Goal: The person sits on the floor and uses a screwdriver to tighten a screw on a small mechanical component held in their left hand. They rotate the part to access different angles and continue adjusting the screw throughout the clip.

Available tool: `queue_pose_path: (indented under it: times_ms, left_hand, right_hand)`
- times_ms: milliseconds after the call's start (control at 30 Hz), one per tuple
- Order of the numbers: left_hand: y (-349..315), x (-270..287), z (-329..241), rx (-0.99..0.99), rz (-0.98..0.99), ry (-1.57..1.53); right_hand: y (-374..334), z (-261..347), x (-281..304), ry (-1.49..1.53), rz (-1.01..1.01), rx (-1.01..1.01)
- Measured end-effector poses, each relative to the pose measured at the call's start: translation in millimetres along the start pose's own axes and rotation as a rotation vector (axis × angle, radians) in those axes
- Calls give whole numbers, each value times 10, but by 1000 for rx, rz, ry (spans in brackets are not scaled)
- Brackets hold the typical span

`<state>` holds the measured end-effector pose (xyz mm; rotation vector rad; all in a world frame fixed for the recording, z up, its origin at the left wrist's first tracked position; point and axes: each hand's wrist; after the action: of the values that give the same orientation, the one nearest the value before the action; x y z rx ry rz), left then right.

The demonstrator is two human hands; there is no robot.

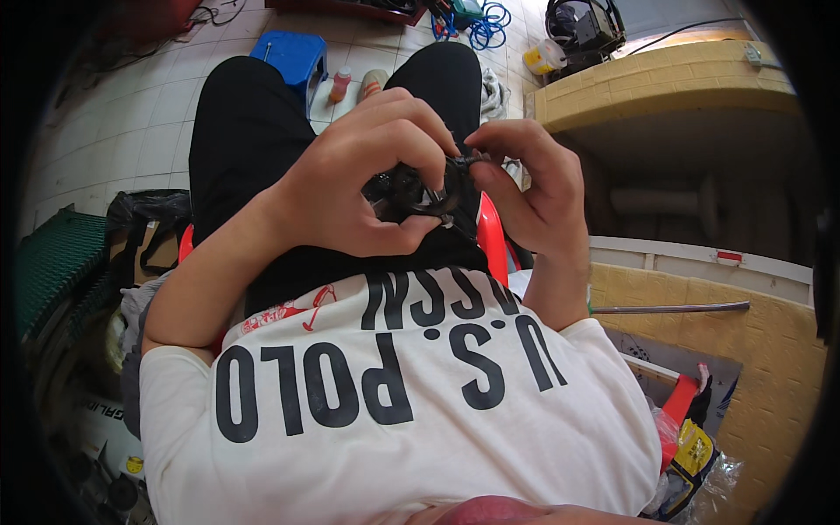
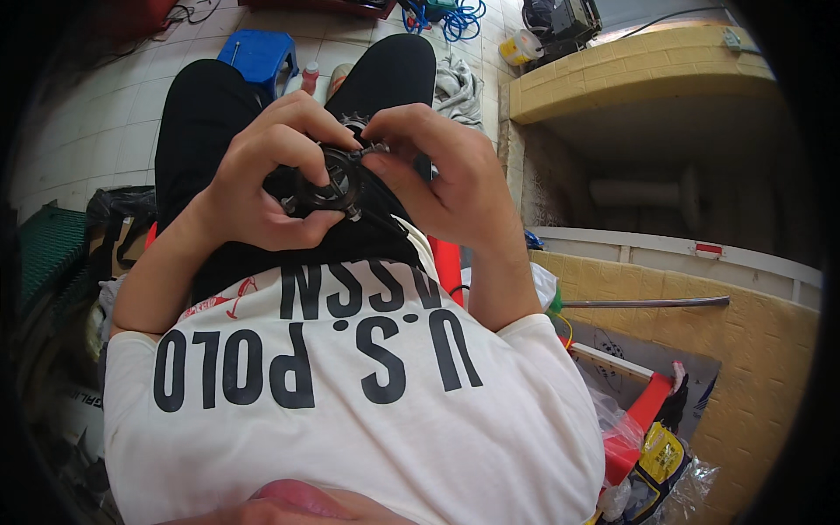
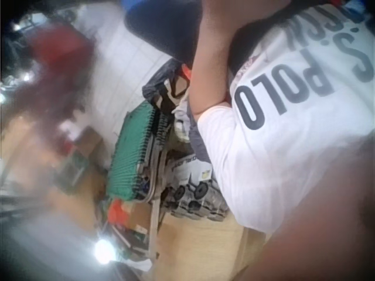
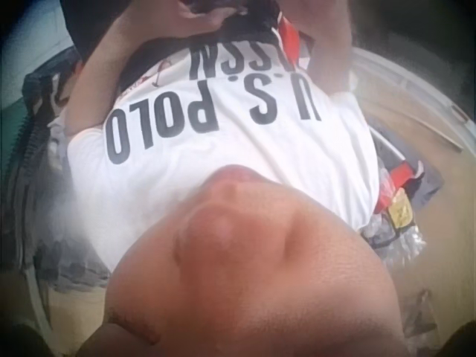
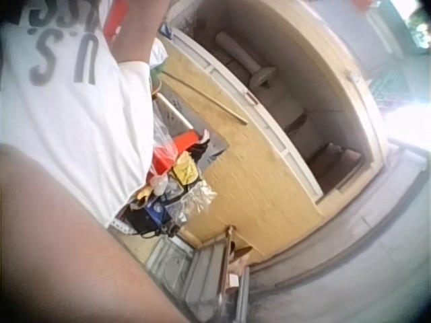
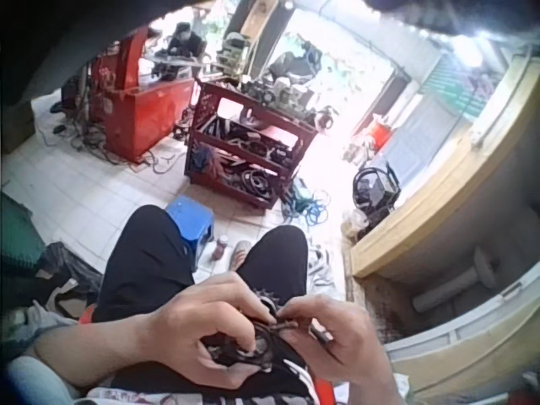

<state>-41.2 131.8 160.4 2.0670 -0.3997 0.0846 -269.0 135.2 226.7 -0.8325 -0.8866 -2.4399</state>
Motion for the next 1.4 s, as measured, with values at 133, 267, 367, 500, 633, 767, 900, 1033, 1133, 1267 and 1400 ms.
queue_pose_path:
  times_ms: [133, 267, 367, 500, 633, 767, 900, 1033, 1133, 1267, 1400]
  left_hand:
    - [-22, -11, 28, 16, -1, -3]
    - [-23, -14, 50, 2, -2, -8]
    - [-33, -17, 40, 10, -8, 1]
    - [-34, -23, 43, 10, -5, -13]
    - [-28, -25, 47, 7, -3, -13]
    - [-38, -18, 28, 10, -9, -11]
    - [-29, -20, 35, -20, -14, -19]
    - [-23, -14, 27, -34, -8, -27]
    - [-29, -21, 22, -27, -7, -28]
    - [-30, -23, 24, -29, -9, -20]
    - [-32, -22, 28, -17, -9, -27]
  right_hand:
    - [-10, -87, -39, -62, 34, 34]
    - [5, -111, -55, -105, 53, 60]
    - [18, -115, -58, -117, 60, 80]
    - [26, -120, -48, -136, 69, 104]
    - [5, -142, -45, -114, 74, 79]
    - [8, -138, -47, -105, 81, 67]
    - [14, -124, 2, -52, 67, 47]
    - [-29, -148, 39, -27, 33, 4]
    - [-9, -91, 43, -81, 83, 64]
    - [-4, -51, -16, -114, 64, 53]
    - [-7, -64, -22, -94, 72, 37]
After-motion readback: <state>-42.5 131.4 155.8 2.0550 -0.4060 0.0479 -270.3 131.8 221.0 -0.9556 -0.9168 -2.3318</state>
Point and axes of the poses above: each hand's wrist, its own y-axis towards the middle knuckle, its own x-axis out of the back of the hand, z = x × y, and after that the axes turned 2 degrees about -z, right-handed
